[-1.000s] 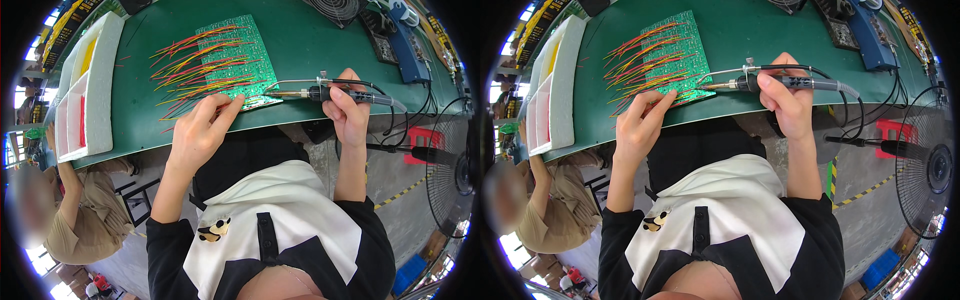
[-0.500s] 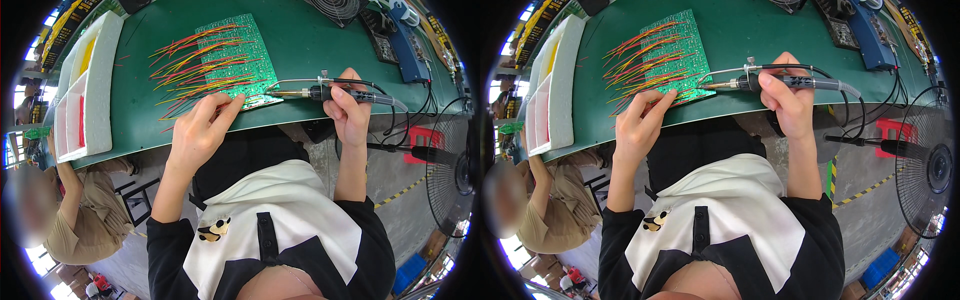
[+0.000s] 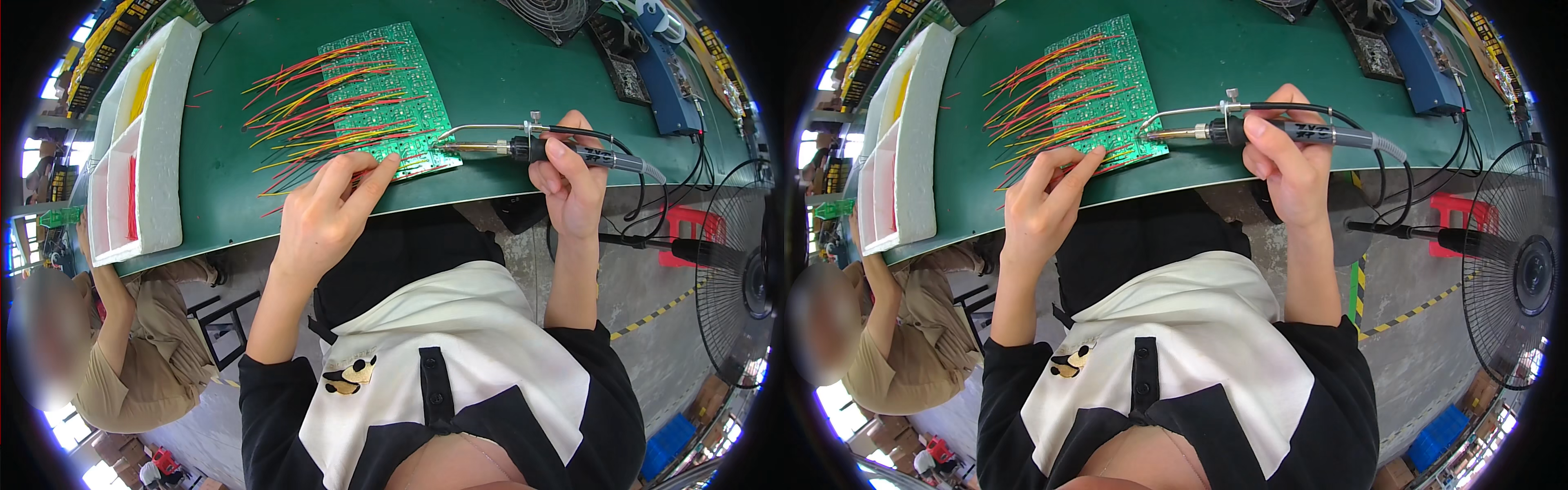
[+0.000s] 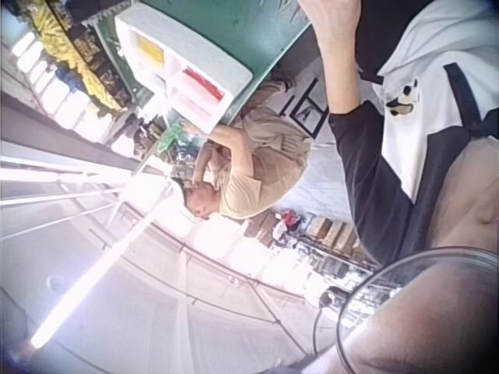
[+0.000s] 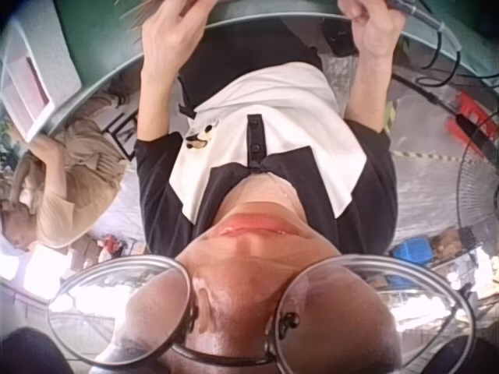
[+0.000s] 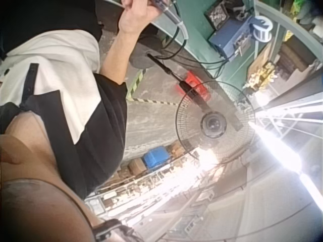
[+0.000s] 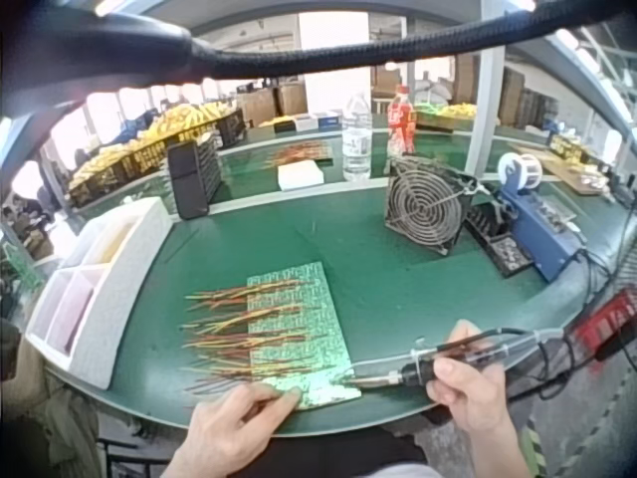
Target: Soldering various colored wires onto a green printed circuit board (PCB) at a factory workstation.
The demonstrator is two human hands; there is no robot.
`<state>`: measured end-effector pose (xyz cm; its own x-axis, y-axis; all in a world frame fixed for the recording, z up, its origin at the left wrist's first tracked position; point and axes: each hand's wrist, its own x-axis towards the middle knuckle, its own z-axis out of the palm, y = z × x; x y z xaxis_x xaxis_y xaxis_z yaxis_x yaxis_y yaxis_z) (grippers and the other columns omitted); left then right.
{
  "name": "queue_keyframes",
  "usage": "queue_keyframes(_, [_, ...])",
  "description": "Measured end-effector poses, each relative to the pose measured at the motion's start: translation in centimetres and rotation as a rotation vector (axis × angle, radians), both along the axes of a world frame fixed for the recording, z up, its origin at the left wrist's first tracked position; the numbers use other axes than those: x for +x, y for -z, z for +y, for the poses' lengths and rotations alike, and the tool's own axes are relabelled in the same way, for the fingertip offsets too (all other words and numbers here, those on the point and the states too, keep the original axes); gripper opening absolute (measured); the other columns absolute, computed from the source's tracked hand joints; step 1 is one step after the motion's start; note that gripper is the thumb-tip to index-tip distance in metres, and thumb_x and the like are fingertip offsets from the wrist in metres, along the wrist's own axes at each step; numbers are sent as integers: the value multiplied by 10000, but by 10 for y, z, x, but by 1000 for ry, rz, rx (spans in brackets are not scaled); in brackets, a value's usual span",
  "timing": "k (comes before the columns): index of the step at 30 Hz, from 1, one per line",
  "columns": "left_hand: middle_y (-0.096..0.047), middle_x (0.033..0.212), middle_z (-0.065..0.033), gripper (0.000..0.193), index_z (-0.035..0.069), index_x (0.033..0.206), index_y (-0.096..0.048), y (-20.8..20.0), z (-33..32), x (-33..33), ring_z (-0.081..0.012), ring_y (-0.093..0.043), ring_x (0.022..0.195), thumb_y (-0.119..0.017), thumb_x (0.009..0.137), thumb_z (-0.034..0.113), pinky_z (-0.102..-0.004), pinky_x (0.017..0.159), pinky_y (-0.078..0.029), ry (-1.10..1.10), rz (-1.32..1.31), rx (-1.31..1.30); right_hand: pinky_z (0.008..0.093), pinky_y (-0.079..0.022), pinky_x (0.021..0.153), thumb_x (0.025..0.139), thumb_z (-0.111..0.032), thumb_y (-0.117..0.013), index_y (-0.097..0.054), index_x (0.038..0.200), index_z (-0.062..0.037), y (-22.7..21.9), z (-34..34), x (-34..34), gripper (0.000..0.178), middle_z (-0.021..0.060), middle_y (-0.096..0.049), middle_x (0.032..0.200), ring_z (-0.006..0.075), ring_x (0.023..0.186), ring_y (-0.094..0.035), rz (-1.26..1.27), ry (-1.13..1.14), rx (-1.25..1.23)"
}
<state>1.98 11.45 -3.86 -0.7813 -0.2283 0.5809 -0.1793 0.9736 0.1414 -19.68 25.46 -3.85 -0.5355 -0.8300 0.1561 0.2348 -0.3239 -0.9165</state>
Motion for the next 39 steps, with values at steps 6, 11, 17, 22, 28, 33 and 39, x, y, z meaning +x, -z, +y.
queue_keyframes(6, [-531, 819, -35, 373, 51, 974, -641, 2, 0, 1, -137, -557, 637, -623, 609, -26, -255, 500, -467, 3, 4, 25, 170, -236, 401, 821, -84, -534, -427, 798, -49, -1, -1, 1, 115, -31, -400, 606, 0, 417, -302, 3, -9, 22])
queue_keyframes(11, [-533, 819, -35, 375, 51, 974, -641, 1, 0, 0, -139, -556, 634, -622, 609, -34, -257, 500, -468, 7, 12, 31, 170, -230, 393, 817, -89, -544, -430, 799, -47, -1, -1, 2, 123, -27, -406, 608, 0, 411, -297, 17, -12, 20])
queue_keyframes(17, [-535, 815, -35, 373, 47, 966, -643, 1, -1, 0, -138, -555, 627, -624, 604, -39, -256, 496, -466, 5, 9, 31, 174, -227, 388, 822, -90, -534, -428, 799, -50, -1, -1, 1, 116, -27, -408, 603, 2, 404, -293, -6, -3, 8])
queue_keyframes(22, [-537, 810, -37, 366, 44, 959, -645, 1, -1, -1, -140, -558, 629, -624, 604, -45, -257, 495, -466, 6, 24, 30, 184, -233, 393, 835, -87, -509, -419, 791, -55, -1, -1, 1, 105, -29, -396, 583, 7, 403, -291, -31, 26, -4])
queue_keyframes(28, [-540, 811, -39, 356, 47, 957, -646, 2, 0, 0, -146, -562, 633, -622, 616, -51, -260, 496, -467, 4, 27, 34, 188, -233, 396, 840, -87, -501, -412, 782, -58, -1, -1, 1, 110, -32, -379, 560, 9, 403, -287, -24, 34, 1])
queue_keyframes(33, [-551, 821, -64, 374, 36, 982, -648, 0, 1, 0, -158, -544, 596, -626, 630, -89, -260, 502, -458, 11, 16, 54, 185, -230, 399, 838, -91, -505, -412, 780, -61, -3, 0, 2, 114, -34, -377, 556, 7, 407, -288, -17, 32, 4])
queue_keyframes(39, [-551, 820, -64, 372, 34, 976, -648, 0, 0, -1, -157, -540, 588, -627, 626, -89, -260, 497, -456, 14, 15, 50, 179, -232, 404, 829, -94, -517, -415, 787, -59, 0, -1, 0, 116, -32, -388, 583, 2, 412, -289, 1, 6, -2])
